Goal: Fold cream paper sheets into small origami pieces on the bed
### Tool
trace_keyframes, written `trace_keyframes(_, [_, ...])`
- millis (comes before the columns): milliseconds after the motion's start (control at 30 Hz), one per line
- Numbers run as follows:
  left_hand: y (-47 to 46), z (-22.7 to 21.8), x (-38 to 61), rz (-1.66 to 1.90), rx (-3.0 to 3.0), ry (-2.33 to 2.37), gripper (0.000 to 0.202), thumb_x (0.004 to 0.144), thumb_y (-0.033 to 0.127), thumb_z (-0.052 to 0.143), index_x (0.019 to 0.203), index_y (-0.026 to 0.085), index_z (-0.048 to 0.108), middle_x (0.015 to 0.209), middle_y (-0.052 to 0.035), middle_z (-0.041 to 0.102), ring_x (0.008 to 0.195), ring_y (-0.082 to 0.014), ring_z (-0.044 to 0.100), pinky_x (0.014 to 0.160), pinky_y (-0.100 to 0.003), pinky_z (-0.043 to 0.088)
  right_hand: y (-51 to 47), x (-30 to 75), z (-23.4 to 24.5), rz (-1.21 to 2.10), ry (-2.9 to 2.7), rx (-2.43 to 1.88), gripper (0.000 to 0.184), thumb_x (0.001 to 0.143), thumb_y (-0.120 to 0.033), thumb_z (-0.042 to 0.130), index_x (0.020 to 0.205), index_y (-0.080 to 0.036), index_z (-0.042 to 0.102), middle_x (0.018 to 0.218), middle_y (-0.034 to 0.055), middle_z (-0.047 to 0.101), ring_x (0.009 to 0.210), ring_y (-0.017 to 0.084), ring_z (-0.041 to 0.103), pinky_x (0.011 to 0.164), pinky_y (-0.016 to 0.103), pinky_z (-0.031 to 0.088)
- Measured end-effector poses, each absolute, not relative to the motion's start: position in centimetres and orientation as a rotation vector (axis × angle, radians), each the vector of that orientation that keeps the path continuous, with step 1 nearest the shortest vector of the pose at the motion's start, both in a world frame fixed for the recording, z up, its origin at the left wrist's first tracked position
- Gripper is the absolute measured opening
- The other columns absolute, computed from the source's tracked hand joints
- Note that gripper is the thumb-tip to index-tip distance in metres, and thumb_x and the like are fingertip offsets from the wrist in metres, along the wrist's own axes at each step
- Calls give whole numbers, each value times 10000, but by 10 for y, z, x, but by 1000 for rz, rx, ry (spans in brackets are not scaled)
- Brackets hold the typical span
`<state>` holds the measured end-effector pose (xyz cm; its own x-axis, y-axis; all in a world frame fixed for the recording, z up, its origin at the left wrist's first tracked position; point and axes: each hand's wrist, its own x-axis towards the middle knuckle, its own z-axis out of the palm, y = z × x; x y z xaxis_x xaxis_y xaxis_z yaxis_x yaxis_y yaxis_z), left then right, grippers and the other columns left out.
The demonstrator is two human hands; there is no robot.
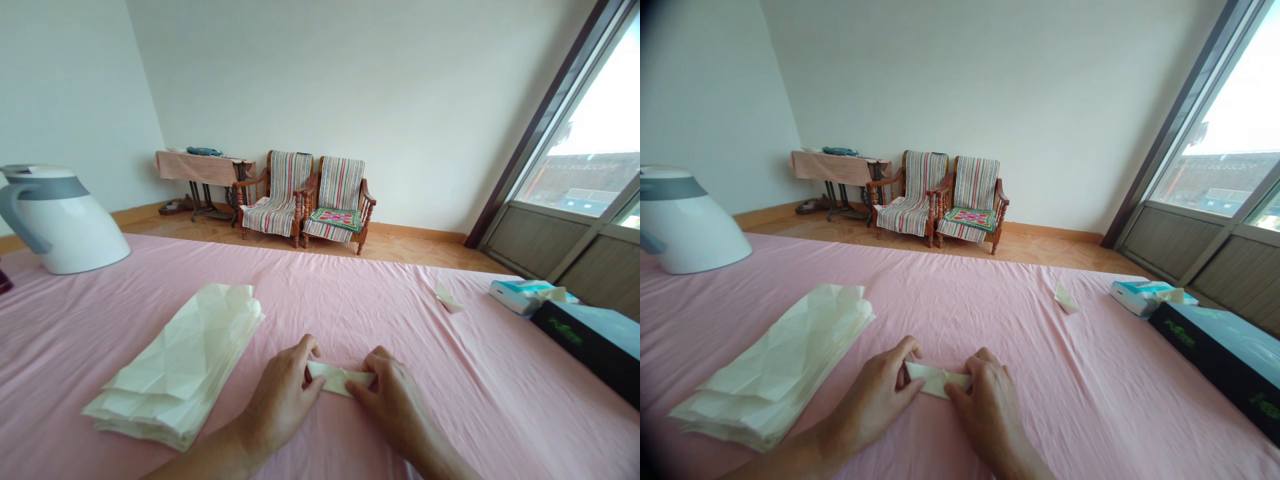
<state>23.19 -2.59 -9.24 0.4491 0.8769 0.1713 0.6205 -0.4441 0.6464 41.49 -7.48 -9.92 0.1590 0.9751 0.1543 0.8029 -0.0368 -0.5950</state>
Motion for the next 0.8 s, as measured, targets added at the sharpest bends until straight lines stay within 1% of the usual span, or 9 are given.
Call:
trace_keyframes(67, [-25,-94,231,693,2215,1245,250,747,62,569,945,201,505,690,43,567,605,-147,567,604,-241,386,-74,416,-101,401,-1672,-1860,163,741,-186,604,626,-207,489,712,-2,526,630,157,494,605,272,315])
trace_keyframes(167, [-24,-96,230,743,2258,1224,282,735,33,561,961,194,511,820,11,576,655,-150,562,638,-259,407,-74,418,-103,413,-1658,-1836,169,734,-159,594,623,-210,478,712,-2,521,624,155,496,604,274,326])
trace_keyframes(300, [-26,-93,229,830,2411,1160,284,714,-2,581,922,187,540,954,-27,549,883,-206,533,767,-314,413,-74,420,-106,422,-1652,-1815,160,735,-141,588,633,-209,486,720,-1,522,629,153,511,591,268,340])
trace_keyframes(367, [-27,-90,229,823,2519,1090,211,751,2,587,854,183,557,925,-26,554,922,-222,503,794,-335,392,-74,421,-107,426,-1648,-1803,145,733,-131,585,649,-209,496,727,-2,524,631,151,519,584,263,349])
trace_keyframes(500, [-27,-87,228,690,2714,831,168,875,55,564,751,167,560,812,-7,570,830,-190,502,765,-321,361,-76,423,-108,424,-1650,-1769,120,729,-107,572,695,-206,514,746,-2,530,627,144,523,577,260,368])
trace_keyframes(567, [-27,-85,225,601,2788,725,133,904,80,556,809,169,583,821,-4,578,817,-180,506,782,-329,348,-77,424,-109,423,-1655,-1752,121,735,-92,554,708,-204,519,754,1,535,640,146,534,584,258,381])
trace_keyframes(633, [-27,-83,221,534,2861,659,120,931,97,531,950,192,601,866,-4,584,840,-180,513,828,-357,326,-77,426,-111,413,-1657,-1732,126,744,-77,533,726,-202,527,769,6,543,663,148,550,595,255,397])
trace_keyframes(700, [-28,-81,216,490,2926,604,195,956,124,504,1103,230,578,910,-6,585,884,-185,516,874,-389,296,-76,429,-112,393,-1656,-1709,130,750,-74,522,734,-202,533,779,10,548,671,149,560,597,253,411])
trace_keyframes(800, [-30,-79,213,459,2989,577,269,959,154,512,1206,258,542,935,-15,577,921,-197,511,898,-411,277,-77,435,-115,344,-1638,-1701,119,784,-95,495,778,-197,555,808,28,558,670,160,563,596,268,422])
